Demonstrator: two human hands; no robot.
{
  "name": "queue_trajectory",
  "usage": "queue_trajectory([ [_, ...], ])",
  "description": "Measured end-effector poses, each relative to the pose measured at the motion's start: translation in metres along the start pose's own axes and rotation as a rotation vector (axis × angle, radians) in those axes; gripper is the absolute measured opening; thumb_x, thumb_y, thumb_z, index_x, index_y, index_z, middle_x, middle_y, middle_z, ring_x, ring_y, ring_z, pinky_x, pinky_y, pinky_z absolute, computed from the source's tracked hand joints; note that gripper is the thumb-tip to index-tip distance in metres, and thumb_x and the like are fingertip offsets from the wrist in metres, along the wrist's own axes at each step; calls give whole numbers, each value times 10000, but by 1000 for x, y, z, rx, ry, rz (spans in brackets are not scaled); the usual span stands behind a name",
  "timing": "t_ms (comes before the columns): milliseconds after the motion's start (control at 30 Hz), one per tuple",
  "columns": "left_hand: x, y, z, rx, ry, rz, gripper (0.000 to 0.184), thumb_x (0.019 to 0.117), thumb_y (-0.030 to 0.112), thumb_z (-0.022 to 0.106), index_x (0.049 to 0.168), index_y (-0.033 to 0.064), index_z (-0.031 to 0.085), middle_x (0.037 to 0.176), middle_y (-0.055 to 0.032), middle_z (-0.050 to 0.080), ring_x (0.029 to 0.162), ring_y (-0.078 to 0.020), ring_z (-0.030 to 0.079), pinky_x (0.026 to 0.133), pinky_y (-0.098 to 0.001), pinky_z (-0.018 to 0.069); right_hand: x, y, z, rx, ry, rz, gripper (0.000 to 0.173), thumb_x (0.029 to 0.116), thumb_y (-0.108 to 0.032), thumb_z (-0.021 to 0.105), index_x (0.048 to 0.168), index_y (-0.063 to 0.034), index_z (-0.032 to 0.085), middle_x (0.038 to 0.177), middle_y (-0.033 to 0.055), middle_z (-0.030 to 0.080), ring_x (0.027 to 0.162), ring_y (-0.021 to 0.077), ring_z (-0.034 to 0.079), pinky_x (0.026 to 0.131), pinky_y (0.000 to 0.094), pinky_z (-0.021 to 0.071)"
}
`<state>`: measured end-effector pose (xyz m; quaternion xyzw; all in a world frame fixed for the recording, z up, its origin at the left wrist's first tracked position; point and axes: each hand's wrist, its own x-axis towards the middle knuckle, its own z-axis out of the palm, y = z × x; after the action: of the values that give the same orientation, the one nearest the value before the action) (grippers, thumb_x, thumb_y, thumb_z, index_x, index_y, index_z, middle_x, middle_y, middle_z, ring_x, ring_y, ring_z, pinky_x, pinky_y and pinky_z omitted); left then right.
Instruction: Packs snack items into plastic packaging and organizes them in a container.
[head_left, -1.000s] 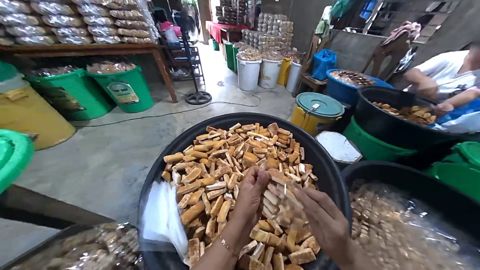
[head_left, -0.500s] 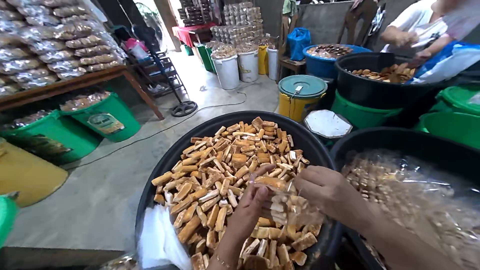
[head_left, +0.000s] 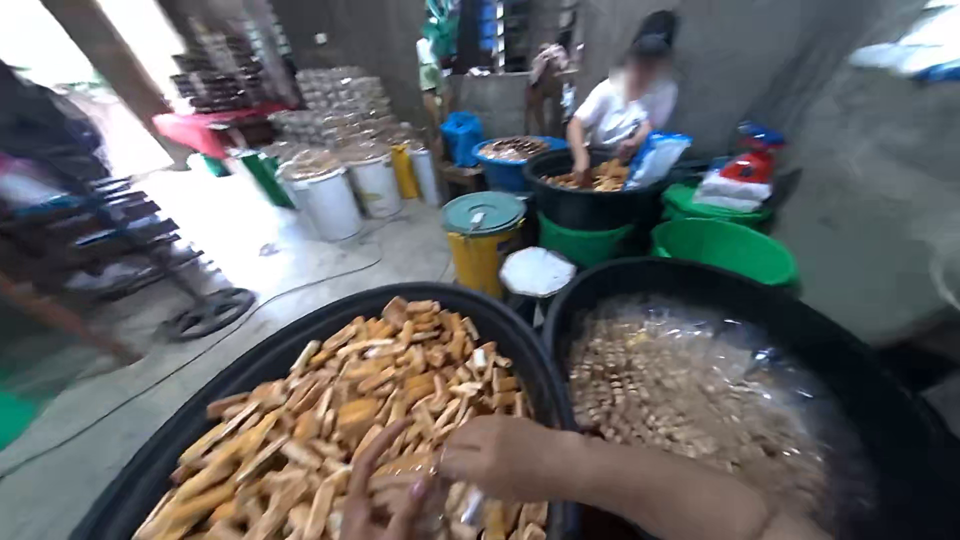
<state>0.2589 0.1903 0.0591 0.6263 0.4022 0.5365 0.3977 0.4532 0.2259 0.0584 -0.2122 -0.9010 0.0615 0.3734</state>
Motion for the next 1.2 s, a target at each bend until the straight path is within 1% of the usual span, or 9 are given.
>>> queue_trajectory([
  [167, 7, -6, -11, -127, 85, 9, 365, 996, 72, 502, 1346, 126, 415, 1080, 198, 659, 823, 39, 670, 734, -187, 591, -8, -2, -9, 145, 195, 11, 143, 969, 7, 611, 1016, 54, 738, 946, 189, 729, 894, 279, 731, 832, 358, 599],
  [300, -4, -4, -4, 27, 39, 50, 489, 956, 72, 576, 1398, 2, 378, 1265, 126, 568, 916, 81, 641, 764, -158, 582, -37, -21, -14, 586, 56, 323, 396, 993, -226, 616, 1236, 78, 685, 1375, 285, 572, 1285, 387, 564, 1069, 486, 476],
  [433, -22, -6, 21, 128, -154, 52, 535, 948, 168, 675, 1404, 42, 425, 1384, 131, 528, 1076, 106, 600, 876, -153, 558, -68, -54, -2, 880, 204, 593, 486, 902, -197, 748, 1215, 152, 617, 1233, 299, 591, 1094, 334, 620, 883, 394, 549],
  [533, -26, -6, 46, 123, -85, -116, 516, 976, 60, 539, 1434, -15, 313, 1258, 84, 562, 862, 65, 658, 725, -176, 601, -94, -60, -19, 904, 247, 609, 501, 930, -230, 698, 1238, 154, 606, 1321, 318, 576, 1251, 377, 561, 1042, 451, 475],
  [700, -15, -1, 112, 85, -305, -102, 577, 965, 281, 653, 1418, 30, 400, 1227, 90, 626, 889, 43, 671, 739, -168, 600, -126, -41, -47, 803, 512, 812, 165, 945, -71, 658, 986, 87, 683, 968, 117, 660, 890, 97, 623, 818, 249, 522],
  [833, 32, -20, 149, 365, -581, 38, 529, 1089, 395, 407, 1406, -28, 428, 1045, 28, 705, 887, -35, 692, 796, -261, 600, -182, -7, -101, 624, 834, 805, 97, 993, -127, 604, 944, -112, 687, 822, -99, 663, 682, -45, 595, 616, 149, 527],
  [967, 41, -44, 191, 880, -1055, 380, 211, 993, 124, 597, 1121, 18, 727, 1090, -191, 726, 1059, -402, 686, 914, -599, 520, -248, -3, -130, 72, 376, 871, 171, 940, -165, 649, 877, -14, 696, 833, 35, 631, 712, 44, 584, 647, 196, 528],
  [1100, 41, -51, 246, 1351, -1717, 87, 307, 1056, 141, 507, 1304, 26, 646, 1358, -240, 595, 1310, -437, 519, 1079, -606, 374, -288, -14, -113, 199, -179, 928, 206, 1010, -93, 593, 990, 89, 687, 993, 235, 674, 901, 337, 673, 847, 466, 557],
  [1200, 33, -57, 271, 1493, -1845, 21, 283, 1034, 59, 486, 1250, -16, 653, 1318, -246, 611, 1264, -440, 552, 1026, -614, 416, -296, -5, -88, 214, -407, 985, 173, 1004, -16, 557, 1045, 116, 661, 1106, 288, 661, 1029, 442, 670, 922, 553, 527],
])
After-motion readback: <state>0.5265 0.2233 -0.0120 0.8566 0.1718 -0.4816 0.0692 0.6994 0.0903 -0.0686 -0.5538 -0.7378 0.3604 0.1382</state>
